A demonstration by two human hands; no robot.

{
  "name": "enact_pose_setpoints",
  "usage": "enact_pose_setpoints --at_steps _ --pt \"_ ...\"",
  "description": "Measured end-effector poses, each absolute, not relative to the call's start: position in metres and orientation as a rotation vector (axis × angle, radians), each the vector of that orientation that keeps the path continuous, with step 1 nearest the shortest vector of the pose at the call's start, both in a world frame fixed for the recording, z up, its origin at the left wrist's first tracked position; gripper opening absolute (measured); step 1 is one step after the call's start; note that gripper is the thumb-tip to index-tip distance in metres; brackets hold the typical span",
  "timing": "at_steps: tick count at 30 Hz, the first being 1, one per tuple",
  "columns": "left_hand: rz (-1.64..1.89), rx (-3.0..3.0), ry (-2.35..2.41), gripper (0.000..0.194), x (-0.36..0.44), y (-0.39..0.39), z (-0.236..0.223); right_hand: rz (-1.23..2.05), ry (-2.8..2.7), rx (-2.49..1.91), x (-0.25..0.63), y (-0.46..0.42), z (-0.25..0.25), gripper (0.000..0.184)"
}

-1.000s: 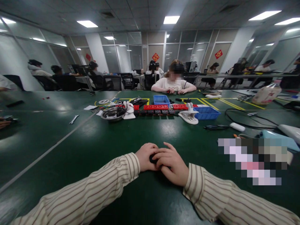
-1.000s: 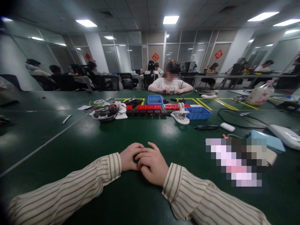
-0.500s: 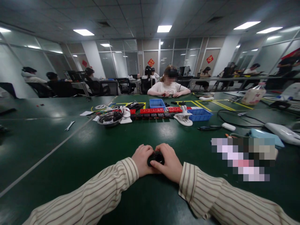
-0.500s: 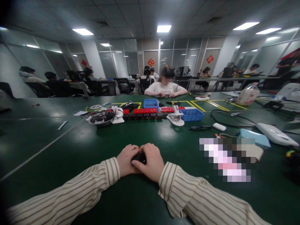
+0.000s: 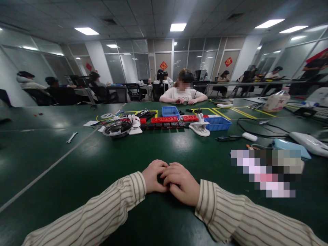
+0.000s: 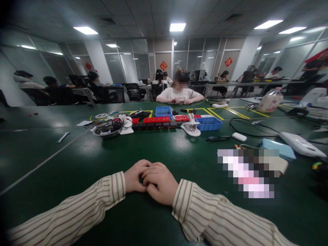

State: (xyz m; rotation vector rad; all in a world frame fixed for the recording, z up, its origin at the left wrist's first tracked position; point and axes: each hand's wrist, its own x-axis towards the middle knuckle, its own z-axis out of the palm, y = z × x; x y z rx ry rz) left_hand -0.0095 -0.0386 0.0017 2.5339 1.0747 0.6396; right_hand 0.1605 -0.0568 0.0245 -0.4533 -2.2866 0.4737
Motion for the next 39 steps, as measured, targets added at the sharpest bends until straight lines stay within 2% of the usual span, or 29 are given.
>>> enact_pose_setpoints --at_steps 3,7,12,14,18,21,26,31,33,36,39 --pt "0.609 2.563 1.083 0.035 -0.010 -0.037 0.002 0.455 -2.288 -0.430 0.161 -0.057 0.026 0.022" --pt "0.585 2.535 1.195 0.066 -0.008 -0.042 0.005 0.445 -2.227 -0.500 0.162 -0.058 0.026 0.023" --pt "0.595 2.482 1.450 0.076 0.002 -0.057 0.011 0.424 -2.158 -0.826 0.161 -0.057 0.020 0.034" --pt "0.594 2.476 1.481 0.073 0.007 -0.062 0.011 0.392 -2.177 -0.935 0.159 -0.057 0.018 0.033" --pt "0.601 2.484 1.499 0.050 0.009 -0.063 0.009 0.322 -2.222 -1.043 0.155 -0.060 0.019 0.020" --pt "0.629 2.502 1.403 0.045 0.003 -0.056 0.006 0.328 -2.227 -0.970 0.155 -0.061 0.021 0.014" --pt "0.626 2.517 1.122 0.036 -0.009 -0.039 0.000 0.366 -2.275 -0.654 0.159 -0.060 0.022 0.023" --pt "0.565 2.610 1.068 0.028 -0.013 -0.033 -0.005 0.385 -2.325 -0.514 0.162 -0.059 0.022 0.026" --pt "0.551 2.631 1.070 0.037 -0.013 -0.035 -0.005 0.395 -2.310 -0.503 0.162 -0.059 0.022 0.025" --pt "0.591 2.599 1.126 0.063 -0.011 -0.039 -0.002 0.404 -2.260 -0.525 0.162 -0.060 0.024 0.024" --pt "0.619 2.564 1.239 0.076 -0.008 -0.046 0.004 0.402 -2.206 -0.624 0.161 -0.059 0.024 0.031"
